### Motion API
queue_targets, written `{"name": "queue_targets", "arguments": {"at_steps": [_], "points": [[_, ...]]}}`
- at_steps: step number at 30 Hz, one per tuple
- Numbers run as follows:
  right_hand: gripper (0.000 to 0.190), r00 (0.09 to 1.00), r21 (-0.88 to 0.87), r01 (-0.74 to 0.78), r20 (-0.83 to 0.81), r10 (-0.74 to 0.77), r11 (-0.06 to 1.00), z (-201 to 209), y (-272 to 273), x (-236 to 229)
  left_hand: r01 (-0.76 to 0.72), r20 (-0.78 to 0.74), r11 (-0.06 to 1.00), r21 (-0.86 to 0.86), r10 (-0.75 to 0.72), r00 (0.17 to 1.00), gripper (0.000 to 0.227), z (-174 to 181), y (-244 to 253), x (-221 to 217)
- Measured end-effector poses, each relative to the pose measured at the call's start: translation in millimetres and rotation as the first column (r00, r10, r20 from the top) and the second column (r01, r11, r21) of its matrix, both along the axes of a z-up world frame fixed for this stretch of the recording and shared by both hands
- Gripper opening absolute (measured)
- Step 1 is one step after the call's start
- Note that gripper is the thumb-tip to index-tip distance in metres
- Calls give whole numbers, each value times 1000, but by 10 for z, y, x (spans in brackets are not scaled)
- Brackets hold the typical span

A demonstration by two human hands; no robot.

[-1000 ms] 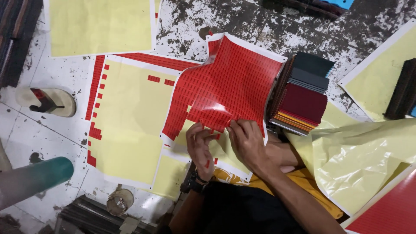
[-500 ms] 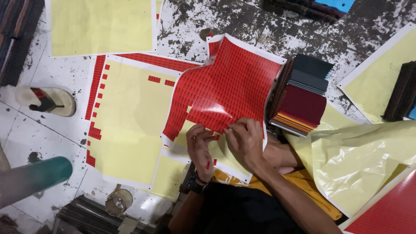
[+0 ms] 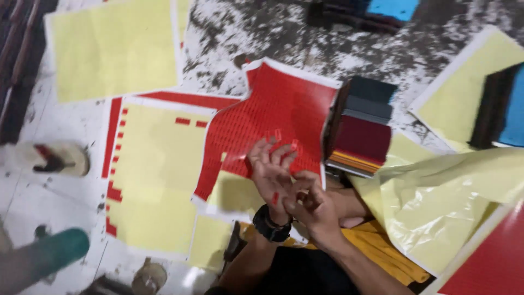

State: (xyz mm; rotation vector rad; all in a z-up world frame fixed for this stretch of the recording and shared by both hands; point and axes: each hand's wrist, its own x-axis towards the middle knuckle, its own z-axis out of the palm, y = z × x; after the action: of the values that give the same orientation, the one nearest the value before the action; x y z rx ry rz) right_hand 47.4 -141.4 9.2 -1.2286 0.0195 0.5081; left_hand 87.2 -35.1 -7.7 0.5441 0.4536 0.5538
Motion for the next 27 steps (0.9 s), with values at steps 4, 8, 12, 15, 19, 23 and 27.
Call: {"name": "queue_targets", "arguments": {"at_steps": [4,8,12,15,19,23,27], "points": [[46,965,-185,260,65,-253,948,30,-501,332,147,-77,988,56,-142,987,37,207,-295,340],[29,841,-404,402,519,-157,821,393,-1083,842,490,-205,629,604,-471,858,41,674,-392,576],[15,749,-524,354,655,101,775,794,-1319,1132,563,-351,287,775,-546,761,44,662,-483,718],[14,764,-531,314,633,123,787,732,-1423,1217,595,-401,240,767,-545,736,46,692,-562,789],[15,763,-536,299,631,140,789,694,-1418,1323,551,-342,254,794,-563,752,51,740,-633,874],[12,781,-543,277,607,144,793,556,-1438,1381,596,-390,244,765,-561,730,53,627,-627,943],[12,758,-590,337,632,160,734,202,-1581,1471,592,-463,187,784,-460,758,61,594,-598,1057]]}}
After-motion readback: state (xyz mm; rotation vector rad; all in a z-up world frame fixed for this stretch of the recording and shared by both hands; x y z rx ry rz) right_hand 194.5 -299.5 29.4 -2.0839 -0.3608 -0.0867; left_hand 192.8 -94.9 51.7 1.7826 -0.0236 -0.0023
